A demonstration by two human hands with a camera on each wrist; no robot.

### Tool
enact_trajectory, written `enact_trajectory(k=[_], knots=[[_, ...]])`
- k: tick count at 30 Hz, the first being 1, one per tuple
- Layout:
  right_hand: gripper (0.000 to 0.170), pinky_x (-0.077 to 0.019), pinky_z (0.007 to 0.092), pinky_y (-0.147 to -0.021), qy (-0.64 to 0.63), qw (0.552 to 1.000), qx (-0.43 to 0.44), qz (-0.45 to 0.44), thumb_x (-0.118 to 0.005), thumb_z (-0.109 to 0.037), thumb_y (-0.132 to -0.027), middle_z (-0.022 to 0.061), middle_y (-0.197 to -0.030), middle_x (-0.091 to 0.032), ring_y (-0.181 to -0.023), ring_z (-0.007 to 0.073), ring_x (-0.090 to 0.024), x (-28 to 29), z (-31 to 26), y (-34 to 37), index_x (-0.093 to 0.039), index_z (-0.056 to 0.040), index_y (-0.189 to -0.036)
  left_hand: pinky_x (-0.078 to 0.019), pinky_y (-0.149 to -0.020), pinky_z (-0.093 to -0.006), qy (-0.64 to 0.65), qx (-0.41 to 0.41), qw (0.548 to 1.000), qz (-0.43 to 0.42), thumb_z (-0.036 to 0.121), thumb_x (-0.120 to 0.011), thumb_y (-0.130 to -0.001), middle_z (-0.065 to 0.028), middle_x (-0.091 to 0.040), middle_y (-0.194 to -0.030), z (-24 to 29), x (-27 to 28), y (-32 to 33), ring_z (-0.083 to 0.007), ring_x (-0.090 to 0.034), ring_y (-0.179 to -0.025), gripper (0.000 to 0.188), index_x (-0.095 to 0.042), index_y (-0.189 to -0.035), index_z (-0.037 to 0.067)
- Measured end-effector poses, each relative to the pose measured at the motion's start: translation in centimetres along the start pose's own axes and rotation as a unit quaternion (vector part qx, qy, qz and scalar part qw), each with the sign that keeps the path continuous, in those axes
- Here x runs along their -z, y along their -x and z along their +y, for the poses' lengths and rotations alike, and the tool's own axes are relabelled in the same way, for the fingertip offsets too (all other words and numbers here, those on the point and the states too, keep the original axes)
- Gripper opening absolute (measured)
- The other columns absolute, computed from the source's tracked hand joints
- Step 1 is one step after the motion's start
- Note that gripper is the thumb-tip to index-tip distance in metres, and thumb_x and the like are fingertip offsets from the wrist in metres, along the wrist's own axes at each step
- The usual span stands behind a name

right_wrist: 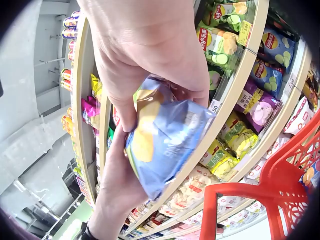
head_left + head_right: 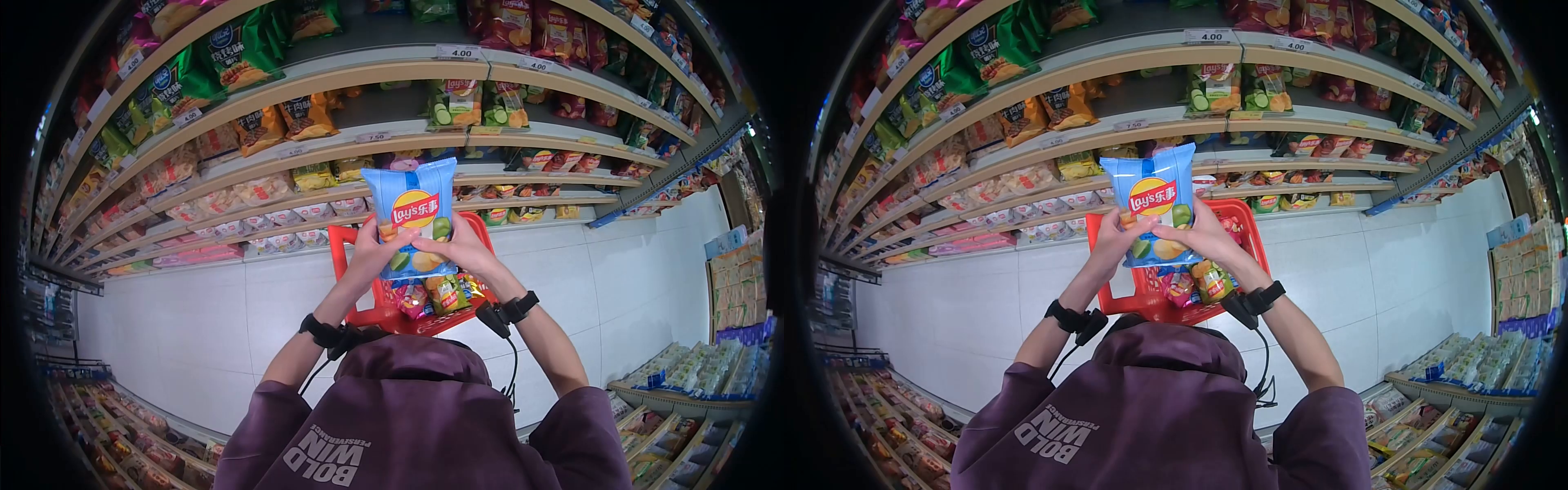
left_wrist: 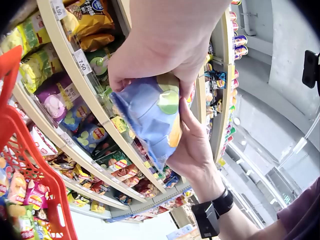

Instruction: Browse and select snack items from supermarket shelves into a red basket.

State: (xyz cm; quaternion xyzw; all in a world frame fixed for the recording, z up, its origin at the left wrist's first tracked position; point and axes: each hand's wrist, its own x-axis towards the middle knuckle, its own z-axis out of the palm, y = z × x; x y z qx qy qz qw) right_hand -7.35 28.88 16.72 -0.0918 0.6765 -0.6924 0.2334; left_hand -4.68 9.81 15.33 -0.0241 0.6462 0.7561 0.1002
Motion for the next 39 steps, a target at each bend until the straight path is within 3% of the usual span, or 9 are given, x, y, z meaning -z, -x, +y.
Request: enact_trajectory(k=[11,14,17,26,29,32,35,38,39], knots=[[0.057,-0.0495,0.031,-0.09,-0.069,0.997,0.0,0.046,-0.07,-0.027,-0.089,0.0124,-0.117,-0.062,-0.106,0.0169,-0.061,-0.4,0.0,-0.2,-0.044,0.0018,-0.13,-0.0515,-0.088,-0.0302,0.102,0.038,0.994,-0.014,0.024,-0.07,-0.087,-0.0106,-0.06,-0.119,0.5,-0.3,-0.1,-0.0167,-0.062,-0.105,0.055,-0.045,-0.131,0.002],[0.058,-0.049,0.0318,-0.09,-0.04,0.997,0.023,0.066,-0.068,-0.031,-0.09,0.0135,-0.118,-0.061,-0.106,0.018,-0.06,-0.6,1.1,-0.5,-0.043,0.0026,-0.13,-0.0522,-0.089,-0.0322,0.09,0.085,0.992,-0.03,0.021,-0.072,-0.086,-0.0101,-0.061,-0.119,0.7,-0.2,0.5,-0.0184,-0.062,-0.107,0.055,-0.046,-0.131,0.003],[0.06,-0.0485,0.0333,-0.091,0.05,0.994,0.066,0.078,-0.065,-0.035,-0.091,0.0153,-0.12,-0.06,-0.109,0.0199,-0.06,-1.0,1.7,-0.3,-0.041,0.0029,-0.131,-0.0529,-0.09,-0.0335,0.087,0.076,0.992,-0.049,0.019,-0.073,-0.084,-0.0094,-0.06,-0.121,-0.4,-0.1,0.6,-0.0194,-0.062,-0.108,0.057,-0.046,-0.131,0.003],[0.063,-0.0479,0.0354,-0.093,0.013,0.999,0.023,0.039,-0.07,-0.031,-0.088,0.0157,-0.121,-0.059,-0.111,0.0198,-0.058,-1.7,3.7,-0.4,-0.038,-0.0002,-0.134,-0.053,-0.089,-0.0326,0.123,0.121,0.985,0.026,0.021,-0.074,-0.084,-0.0092,-0.061,-0.121,-1.6,0.3,0.8,-0.0181,-0.063,-0.106,0.055,-0.049,-0.129,0.003],[0.065,-0.0473,0.0357,-0.095,0.051,0.996,0.072,0.009,-0.072,-0.029,-0.086,0.0147,-0.122,-0.058,-0.113,0.0191,-0.057,-1.4,3.4,0.1,-0.038,-0.0009,-0.135,-0.0529,-0.089,-0.0323,0.139,0.08,0.987,-0.001,0.021,-0.075,-0.084,-0.0094,-0.062,-0.12,-2.5,0.9,0.8,-0.0177,-0.063,-0.105,0.052,-0.051,-0.126,0.003],[0.065,-0.0468,0.0354,-0.096,0.055,0.993,0.103,-0.005,-0.074,-0.026,-0.085,0.0139,-0.123,-0.057,-0.113,0.0192,-0.056,-1.1,3.9,0.3,-0.039,-0.0008,-0.134,-0.0527,-0.089,-0.0321,0.05,0.062,0.997,-0.017,0.019,-0.075,-0.083,-0.0095,-0.063,-0.117,-5.0,2.3,0.8,-0.0171,-0.064,-0.103,0.047,-0.053,-0.122,0.002],[0.064,-0.0466,0.0362,-0.095,0.076,0.992,0.1,-0.026,-0.072,-0.029,-0.086,0.0142,-0.123,-0.058,-0.112,0.02,-0.057,-1.1,4.4,0.4,-0.04,-0.0004,-0.133,-0.0529,-0.089,-0.0324,0.049,0.068,0.995,-0.049,0.018,-0.075,-0.083,-0.0097,-0.064,-0.114,-4.4,2.6,1.5,-0.0168,-0.064,-0.102,0.046,-0.055,-0.12,0.001],[0.062,-0.0468,0.0355,-0.093,0.186,0.98,0.02,-0.074,-0.065,-0.033,-0.092,0.0153,-0.12,-0.058,-0.111,0.0213,-0.058,-1.5,3.6,0.7,-0.037,-0.0016,-0.138,-0.0531,-0.088,-0.0331,0.131,0.132,0.982,0.029,0.017,-0.076,-0.082,-0.0097,-0.065,-0.114,-4.4,2.3,2.9,-0.0171,-0.065,-0.101,0.046,-0.055,-0.12,0.001],[0.063,-0.0472,0.038,-0.09,0.28,0.956,-0.025,-0.081,-0.055,-0.047,-0.094,0.0195,-0.108,-0.063,-0.104,0.0295,-0.062,-1.9,3.7,0.8,-0.041,0.0009,-0.134,-0.0536,-0.087,-0.0327,0.151,0.138,0.977,0.059,0.017,-0.077,-0.081,-0.009,-0.065,-0.112,-4.6,2.4,3.4,-0.0172,-0.065,-0.099,0.047,-0.055,-0.12,0.001]])
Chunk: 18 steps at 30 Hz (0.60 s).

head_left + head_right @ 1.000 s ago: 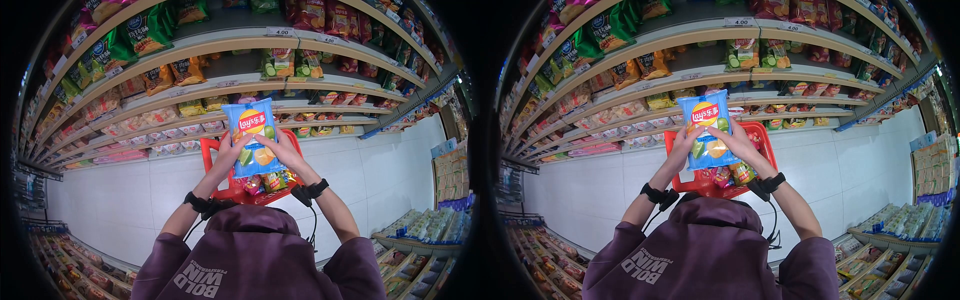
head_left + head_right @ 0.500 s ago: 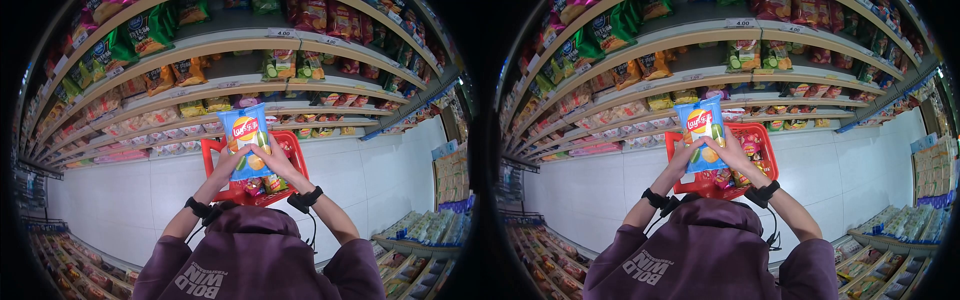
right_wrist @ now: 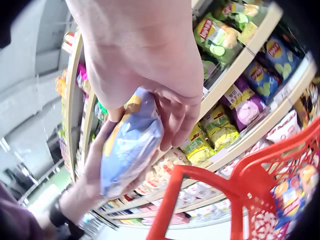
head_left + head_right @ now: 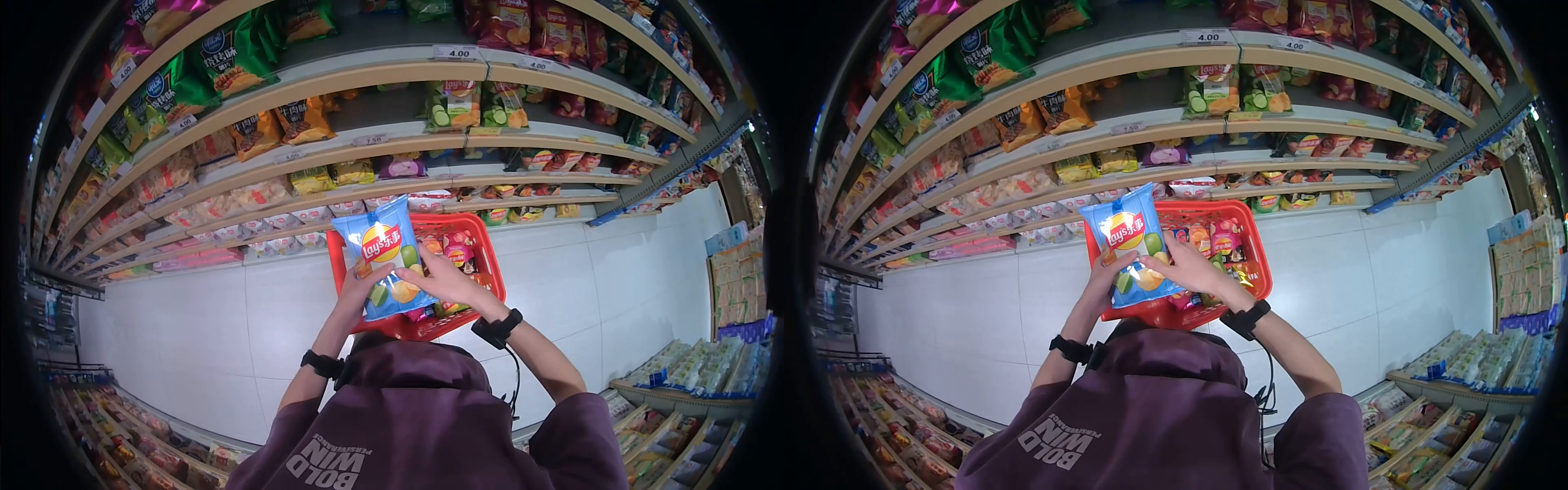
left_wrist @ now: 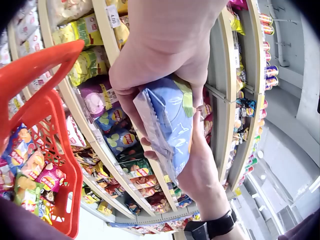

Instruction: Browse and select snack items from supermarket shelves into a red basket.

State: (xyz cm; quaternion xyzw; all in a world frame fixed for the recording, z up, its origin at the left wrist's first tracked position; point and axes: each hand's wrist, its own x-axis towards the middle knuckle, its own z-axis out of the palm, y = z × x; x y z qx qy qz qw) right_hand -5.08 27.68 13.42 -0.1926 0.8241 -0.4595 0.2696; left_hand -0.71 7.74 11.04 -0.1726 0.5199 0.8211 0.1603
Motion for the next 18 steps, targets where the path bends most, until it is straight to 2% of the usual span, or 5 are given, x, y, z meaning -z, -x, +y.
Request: enact_trajectory(k=[3,8,11,12,18], knots=[[0.074,-0.0448,0.0459,-0.093,0.141,0.988,-0.003,-0.066,-0.049,-0.059,-0.091,0.0269,-0.106,-0.063,-0.104,0.0405,-0.06,-1.8,1.2,-0.3,-0.046,0.0052,-0.127,-0.0546,-0.083,-0.0312,0.007,0.0,0.998,0.061,0.016,-0.076,-0.082,-0.008,-0.065,-0.109,-1.3,2.5,0.7,-0.0169,-0.066,-0.094,0.045,-0.056,-0.119,0.001],[0.069,-0.0413,0.0483,-0.098,0.227,0.942,0.052,-0.24,-0.053,-0.049,-0.092,0.0258,-0.118,-0.059,-0.113,0.0397,-0.056,-4.9,3.2,-0.5,-0.042,0.0049,-0.133,-0.0556,-0.081,-0.0317,0.024,-0.05,0.991,0.12,0.019,-0.069,-0.087,-0.008,-0.065,-0.108,-0.1,6.9,3.2,-0.0183,-0.067,-0.093,0.042,-0.053,-0.121,0.002],[0.072,-0.044,0.0437,-0.097,0.239,0.949,0.085,-0.188,-0.056,-0.045,-0.092,0.0271,-0.124,-0.054,-0.116,0.0397,-0.053,-7.0,4.0,-1.5,-0.035,0.0058,-0.138,-0.0531,-0.09,-0.0374,0.1,-0.117,0.983,0.104,0.032,-0.059,-0.093,-0.0117,-0.061,-0.119,0.7,10.8,4.7,-0.0232,-0.063,-0.106,0.051,-0.044,-0.134,0.004],[0.075,-0.0426,0.0439,-0.1,0.219,0.95,0.053,-0.215,-0.057,-0.043,-0.092,0.0288,-0.131,-0.049,-0.12,0.0409,-0.051,-6.7,1.6,-1.8,-0.028,0.0046,-0.142,-0.0504,-0.095,-0.0406,0.117,-0.125,0.98,0.105,0.036,-0.053,-0.095,-0.0134,-0.058,-0.125,1.3,11.5,5.3,-0.0259,-0.06,-0.112,0.054,-0.04,-0.137,0.005],[0.083,-0.0341,0.0431,-0.11,0.086,0.986,0.112,-0.087,-0.06,-0.039,-0.091,0.033,-0.142,-0.034,-0.131,0.0403,-0.041,-12.4,-0.9,-5.7,-0.017,0.0056,-0.146,-0.0482,-0.097,-0.0398,0.179,-0.195,0.962,0.071,0.036,-0.047,-0.096,-0.0129,-0.058,-0.126,4.9,15.2,8.8,-0.0257,-0.06,-0.111,0.05,-0.042,-0.136,0.005]])
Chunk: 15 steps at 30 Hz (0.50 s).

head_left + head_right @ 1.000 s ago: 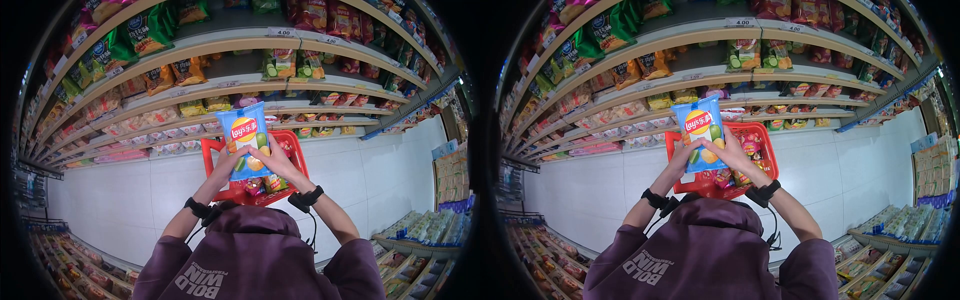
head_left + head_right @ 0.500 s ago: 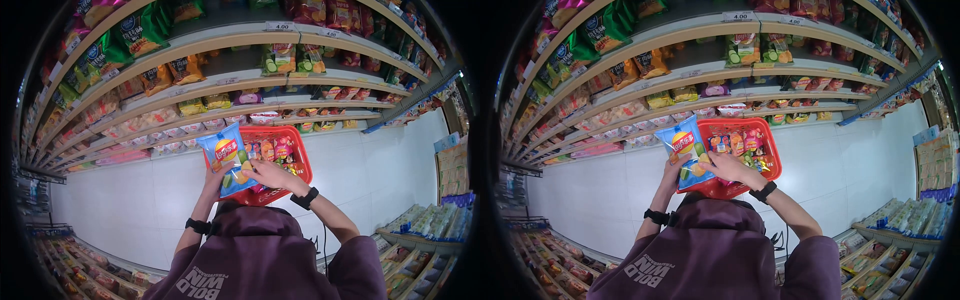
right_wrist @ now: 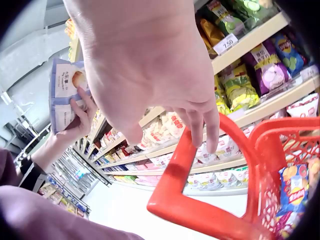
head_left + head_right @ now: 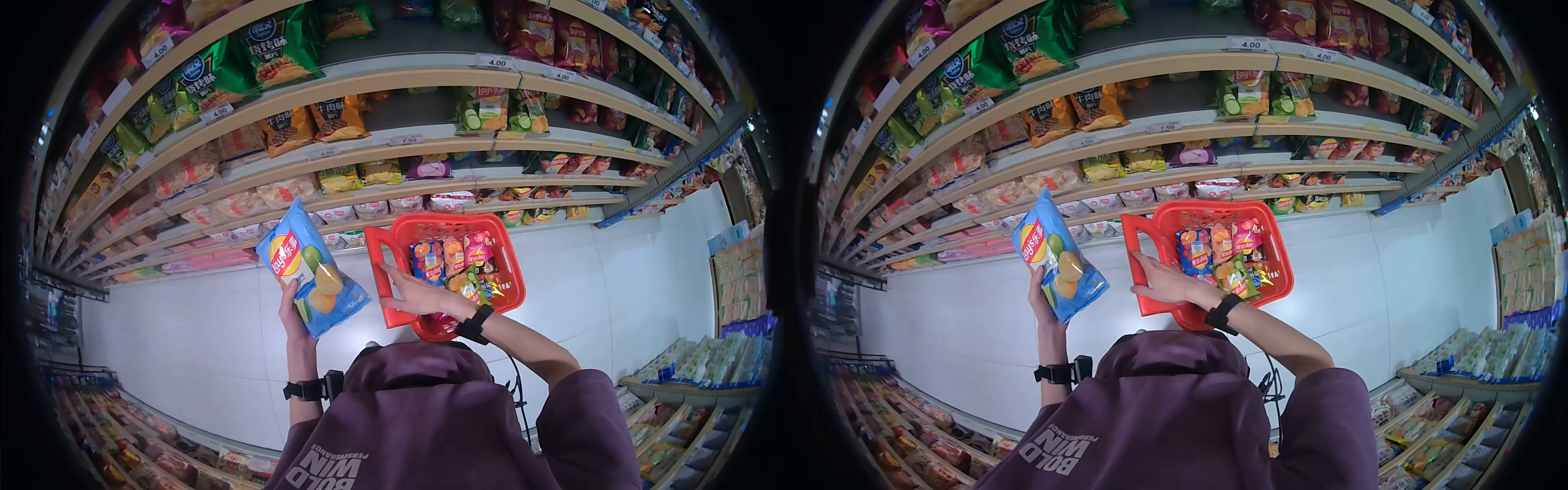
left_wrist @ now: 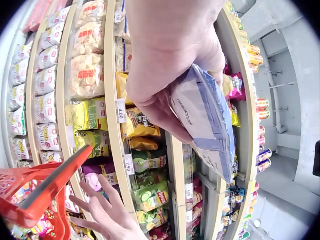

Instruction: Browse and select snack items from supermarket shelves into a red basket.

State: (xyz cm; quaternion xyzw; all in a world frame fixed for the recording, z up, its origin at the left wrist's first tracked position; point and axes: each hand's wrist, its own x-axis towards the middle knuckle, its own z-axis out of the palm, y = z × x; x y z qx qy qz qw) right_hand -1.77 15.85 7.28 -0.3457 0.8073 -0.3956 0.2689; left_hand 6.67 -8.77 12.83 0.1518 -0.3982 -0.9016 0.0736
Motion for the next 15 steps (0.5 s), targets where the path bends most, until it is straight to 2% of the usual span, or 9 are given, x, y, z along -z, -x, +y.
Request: enact_trajectory(k=[2,5,6,9,10,13,14,15], knots=[[0.084,-0.035,0.0461,-0.108,-0.022,0.999,-0.035,0.032,-0.065,-0.033,-0.087,0.0337,-0.141,-0.034,-0.131,0.0426,-0.039,-2.0,-0.5,-2.6,-0.018,0.0064,-0.145,-0.0482,-0.097,-0.0393,0.018,-0.006,1.0,-0.008,0.037,-0.046,-0.097,-0.0124,-0.058,-0.126,1.1,1.3,0.4,-0.0251,-0.06,-0.111,0.05,-0.042,-0.136,0.006],[0.08,-0.036,0.0494,-0.106,0.1,0.983,-0.059,0.144,-0.067,-0.03,-0.086,0.0344,-0.134,-0.04,-0.128,0.0479,-0.038,-4.2,-1.1,-5.4,-0.023,0.0046,-0.143,-0.0482,-0.097,-0.0382,0.041,-0.025,0.999,0.014,0.042,-0.044,-0.098,-0.0114,-0.059,-0.126,3.0,2.7,1.3,-0.0236,-0.061,-0.11,0.052,-0.043,-0.136,0.007],[0.077,-0.0388,0.0518,-0.102,0.109,0.974,-0.047,0.193,-0.069,-0.024,-0.083,0.033,-0.134,-0.04,-0.124,0.0499,-0.042,-4.7,-0.8,-6.3,-0.027,0.0038,-0.141,-0.0482,-0.097,-0.0377,0.048,-0.036,0.998,0.022,0.044,-0.043,-0.098,-0.0111,-0.058,-0.126,3.5,3.0,1.5,-0.023,-0.061,-0.11,0.052,-0.043,-0.136,0.008],[0.076,-0.0404,0.0521,-0.1,0.256,0.942,-0.083,0.199,-0.069,-0.019,-0.081,0.0305,-0.138,-0.036,-0.124,0.0466,-0.043,-5.3,1.0,-8.3,-0.027,0.0007,-0.141,-0.0484,-0.096,-0.0366,0.049,-0.04,0.998,0.027,0.049,-0.042,-0.098,-0.0098,-0.059,-0.125,5.0,4.7,2.2,-0.0213,-0.061,-0.11,0.054,-0.043,-0.135,0.009],[0.072,-0.0456,0.0539,-0.094,0.293,0.926,-0.09,0.222,-0.064,-0.016,-0.083,0.0288,-0.142,-0.031,-0.117,0.0466,-0.05,-5.7,1.5,-8.3,-0.027,-0.0115,-0.145,-0.0484,-0.096,-0.0363,0.045,-0.035,0.998,0.026,0.05,-0.042,-0.098,-0.0094,-0.059,-0.125,5.5,5.1,2.6,-0.0207,-0.061,-0.11,0.055,-0.043,-0.135,0.01],[0.071,-0.0505,0.055,-0.085,0.138,0.949,-0.222,0.178,-0.059,-0.017,-0.086,0.0288,-0.142,-0.031,-0.105,0.0474,-0.058,-6.1,0.6,-8.2,-0.024,-0.0248,-0.147,-0.0488,-0.094,-0.0353,-0.03,-0.054,0.997,0.035,0.048,-0.042,-0.099,-0.008,-0.059,-0.123,7.5,4.7,4.1,-0.0195,-0.061,-0.109,0.052,-0.043,-0.134,0.009],[0.072,-0.0524,0.0554,-0.08,0.139,0.944,-0.215,0.207,-0.055,-0.019,-0.088,0.03,-0.141,-0.032,-0.094,0.0487,-0.062,-6.9,1.2,-8.4,-0.018,-0.0331,-0.148,-0.0489,-0.094,-0.035,-0.05,-0.06,0.996,0.043,0.048,-0.043,-0.099,-0.0076,-0.059,-0.123,7.8,5.4,4.1,-0.0192,-0.061,-0.109,0.052,-0.043,-0.134,0.009],[0.073,-0.0522,0.0548,-0.081,0.128,0.941,-0.221,0.22,-0.055,-0.02,-0.089,0.0306,-0.141,-0.033,-0.095,0.0488,-0.062,-7.4,1.3,-8.6,-0.016,-0.0309,-0.149,-0.0489,-0.094,-0.0348,-0.07,-0.067,0.994,0.052,0.047,-0.043,-0.099,-0.0072,-0.059,-0.122,7.9,6.3,4.0,-0.0189,-0.061,-0.109,0.051,-0.043,-0.133,0.009]])
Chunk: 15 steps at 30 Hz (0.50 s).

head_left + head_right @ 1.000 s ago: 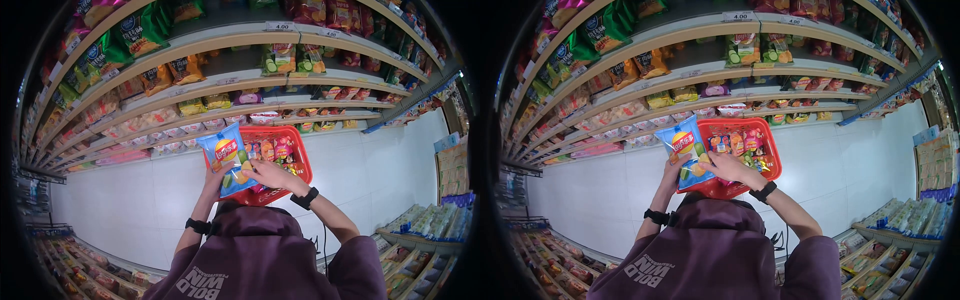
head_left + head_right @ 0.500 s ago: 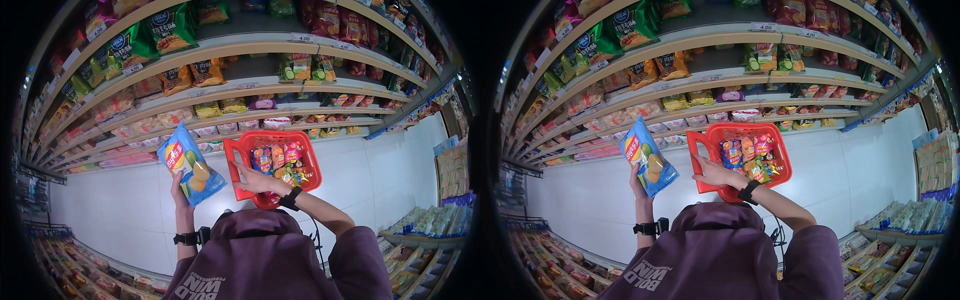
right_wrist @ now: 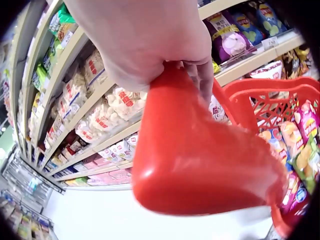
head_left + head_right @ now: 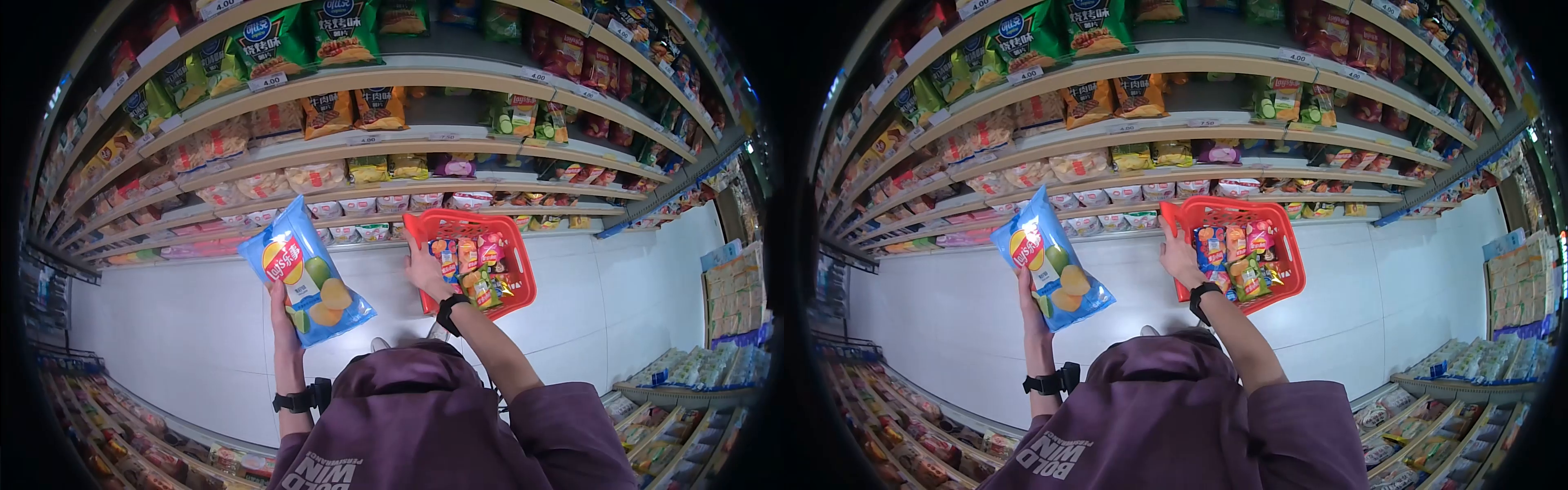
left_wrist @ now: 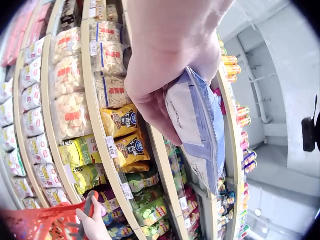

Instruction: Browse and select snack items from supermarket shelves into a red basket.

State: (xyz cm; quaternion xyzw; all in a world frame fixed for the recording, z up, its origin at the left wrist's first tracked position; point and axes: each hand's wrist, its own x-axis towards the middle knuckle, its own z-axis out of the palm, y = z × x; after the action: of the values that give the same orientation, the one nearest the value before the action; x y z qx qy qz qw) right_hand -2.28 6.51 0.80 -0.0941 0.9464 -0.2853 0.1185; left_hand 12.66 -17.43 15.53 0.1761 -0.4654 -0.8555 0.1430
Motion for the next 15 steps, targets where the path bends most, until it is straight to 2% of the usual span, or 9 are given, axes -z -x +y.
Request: enact_trajectory(k=[2,4,5,7,11,13,15], knots=[[0.074,-0.0517,0.0536,-0.083,-0.025,0.999,-0.023,0.018,-0.055,-0.021,-0.089,0.0317,-0.14,-0.035,-0.096,0.0491,-0.061,-1.2,-0.1,0.2,-0.014,-0.0264,-0.15,-0.0489,-0.093,-0.0345,-0.039,-0.007,0.999,-0.002,0.046,-0.042,-0.099,-0.0073,-0.058,-0.124,0.3,1.9,-0.2,-0.0186,-0.06,-0.11,0.05,-0.044,-0.132,0.009],[0.072,-0.0511,0.0529,-0.083,-0.046,0.996,-0.043,0.068,-0.054,-0.025,-0.092,0.0332,-0.131,-0.044,-0.096,0.0487,-0.061,-2.3,0.1,-0.1,-0.013,-0.0209,-0.151,-0.0488,-0.092,-0.0344,-0.075,-0.01,0.997,-0.026,0.044,-0.041,-0.1,-0.0083,-0.055,-0.129,1.2,3.4,-0.5,-0.0184,-0.058,-0.113,0.049,-0.045,-0.131,0.007],[0.071,-0.0508,0.0525,-0.083,-0.057,0.992,-0.054,0.095,-0.053,-0.027,-0.093,0.0339,-0.127,-0.049,-0.095,0.0485,-0.061,-2.8,0.3,0.0,-0.013,-0.0182,-0.151,-0.0486,-0.093,-0.0353,-0.051,-0.019,0.998,-0.03,0.046,-0.043,-0.099,-0.0086,-0.055,-0.129,1.7,4.1,-0.6,-0.0192,-0.058,-0.112,0.051,-0.044,-0.133,0.008],[0.069,-0.0501,0.0524,-0.081,-0.068,0.992,-0.081,0.076,-0.052,-0.035,-0.094,0.0336,-0.112,-0.057,-0.094,0.0478,-0.061,-2.2,0.2,0.5,-0.018,-0.0111,-0.149,-0.0484,-0.095,-0.0372,-0.001,-0.03,0.999,-0.038,0.049,-0.046,-0.097,-0.0091,-0.055,-0.129,3.7,4.3,-0.1,-0.0207,-0.058,-0.112,0.056,-0.042,-0.136,0.009],[0.066,-0.0498,0.0543,-0.079,-0.066,0.988,-0.128,0.064,-0.051,-0.047,-0.093,0.0313,-0.091,-0.065,-0.089,0.0476,-0.063,-2.5,1.1,0.9,-0.034,-0.0009,-0.136,-0.0483,-0.096,-0.0398,0.091,-0.127,0.987,0.044,0.054,-0.05,-0.091,-0.0121,-0.052,-0.133,6.3,7.2,1.4,-0.0254,-0.056,-0.115,0.069,-0.037,-0.141,0.009],[0.066,-0.0497,0.0546,-0.079,-0.069,0.989,-0.113,0.073,-0.05,-0.052,-0.092,0.0322,-0.089,-0.064,-0.088,0.0487,-0.063,-3.2,1.8,1.5,-0.041,0.0031,-0.128,-0.0492,-0.096,-0.042,0.143,-0.166,0.97,0.108,0.054,-0.054,-0.089,-0.0147,-0.048,-0.136,7.5,8.5,2.0,-0.0293,-0.055,-0.117,0.076,-0.031,-0.145,0.008],[0.066,-0.0496,0.055,-0.079,-0.064,0.99,-0.099,0.076,-0.05,-0.054,-0.092,0.0328,-0.087,-0.064,-0.086,0.0496,-0.063,-3.4,2.3,2.6,-0.044,0.0056,-0.121,-0.0501,-0.095,-0.045,0.21,-0.195,0.956,-0.054,0.049,-0.059,-0.088,-0.0172,-0.042,-0.14,8.9,8.9,2.0,-0.033,-0.053,-0.118,0.081,-0.024,-0.147,0.008]])
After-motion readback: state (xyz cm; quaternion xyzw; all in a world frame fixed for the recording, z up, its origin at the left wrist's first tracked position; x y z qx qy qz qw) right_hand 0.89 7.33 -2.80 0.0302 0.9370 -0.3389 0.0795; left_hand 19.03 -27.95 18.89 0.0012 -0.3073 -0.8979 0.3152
